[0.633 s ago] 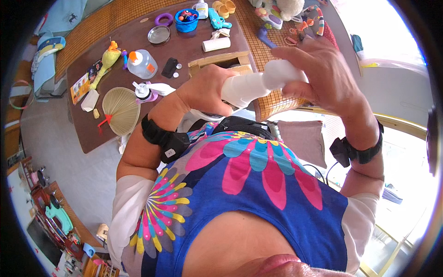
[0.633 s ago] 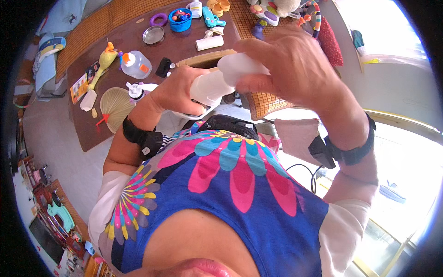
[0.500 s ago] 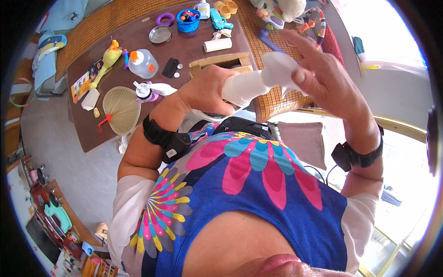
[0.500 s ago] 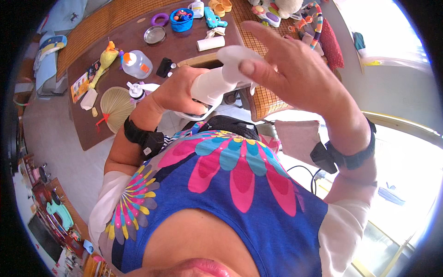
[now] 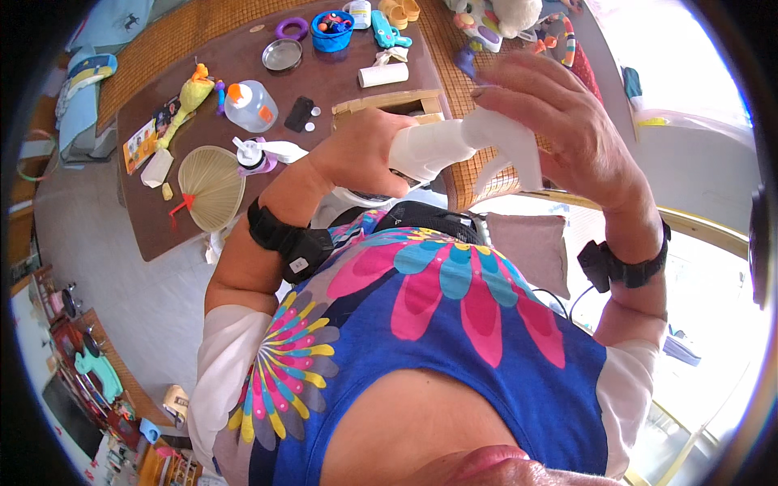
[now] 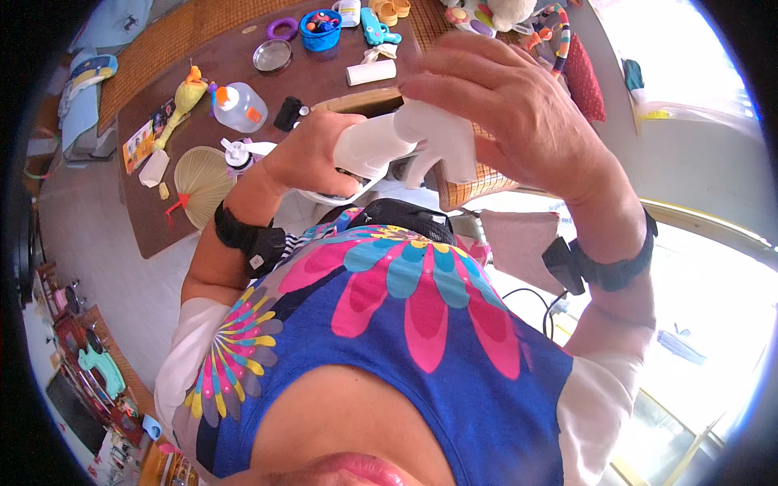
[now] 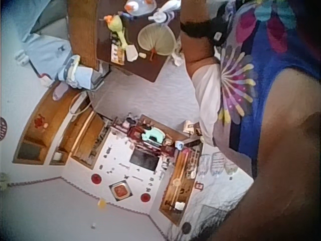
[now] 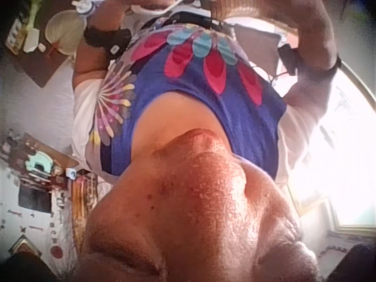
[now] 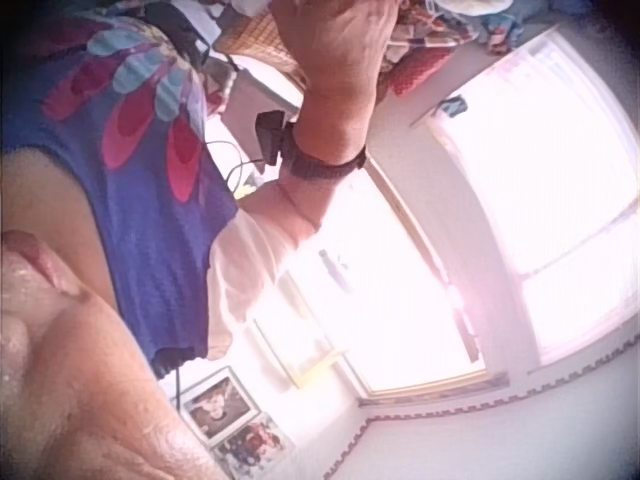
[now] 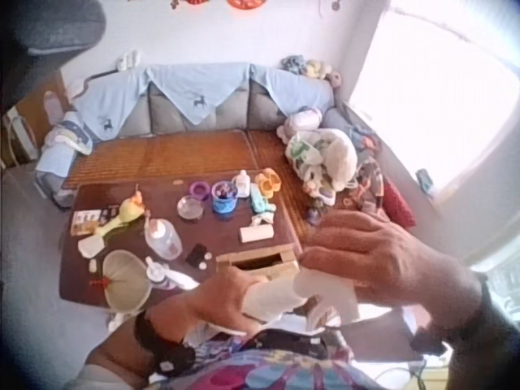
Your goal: The person opens a cardboard box and removes two white spray bottles. They unscrew the caps, insert the spray nozzles, and reassemble the bottles. The person tests the spray mechanism on both bottles and places them on the table.
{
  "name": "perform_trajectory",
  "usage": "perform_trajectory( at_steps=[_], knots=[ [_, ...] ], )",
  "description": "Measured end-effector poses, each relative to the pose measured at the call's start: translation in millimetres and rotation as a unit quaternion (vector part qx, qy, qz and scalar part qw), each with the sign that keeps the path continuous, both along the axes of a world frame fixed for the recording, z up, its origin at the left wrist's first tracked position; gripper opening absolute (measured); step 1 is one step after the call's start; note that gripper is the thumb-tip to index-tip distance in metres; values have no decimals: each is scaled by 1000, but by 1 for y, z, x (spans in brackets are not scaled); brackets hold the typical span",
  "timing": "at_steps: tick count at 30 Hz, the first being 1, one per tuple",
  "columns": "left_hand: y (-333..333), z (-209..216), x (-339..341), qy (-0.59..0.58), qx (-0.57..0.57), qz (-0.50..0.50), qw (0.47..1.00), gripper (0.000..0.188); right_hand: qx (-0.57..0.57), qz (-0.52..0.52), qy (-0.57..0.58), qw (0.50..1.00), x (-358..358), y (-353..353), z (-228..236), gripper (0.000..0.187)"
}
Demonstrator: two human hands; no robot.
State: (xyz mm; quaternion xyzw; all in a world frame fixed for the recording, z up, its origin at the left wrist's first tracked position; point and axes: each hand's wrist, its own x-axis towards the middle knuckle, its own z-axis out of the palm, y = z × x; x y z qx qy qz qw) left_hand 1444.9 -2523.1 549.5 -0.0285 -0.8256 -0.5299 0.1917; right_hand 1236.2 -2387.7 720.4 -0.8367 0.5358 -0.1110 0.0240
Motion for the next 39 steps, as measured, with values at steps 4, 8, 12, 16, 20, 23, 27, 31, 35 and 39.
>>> perform_trajectory(
  at_steps=[4,8,12,16,20,23,27,31,35,39],
  knots=[
    [5,-2,-3,-32,-7,29,999,42,197,-282,-215,914,10,4,-8,33],
    [3,-2,-3,-24,19,27,999,44,53,-147,-191,969,7,3,-4,37],
    [-1,0,-2,-33,26,4,999,44,-101,63,187,975,-13,-8,10,45],
    [2,-1,-7,-54,30,2,998,44,4,-80,60,995,-7,2,-3,43],
    [2,-5,-8,-49,12,15,999,46,237,-260,-226,908,-3,10,-7,44],
    [-4,-6,-6,-46,70,-5,996,48,109,-85,-212,967,-13,2,4,48],
    [-7,-5,-7,-50,98,-43,993,47,-113,138,180,967,-18,-12,9,49],
    [-3,-7,-13,-74,33,-56,995,46,143,-64,85,984,-8,-7,13,44],
    [-3,-10,-15,-62,4,-30,998,42,223,-242,-116,937,0,-7,8,51],
    [-4,-10,-13,-48,-4,9,999,39,33,-124,-116,985,-5,-13,-6,42]
  ],
)
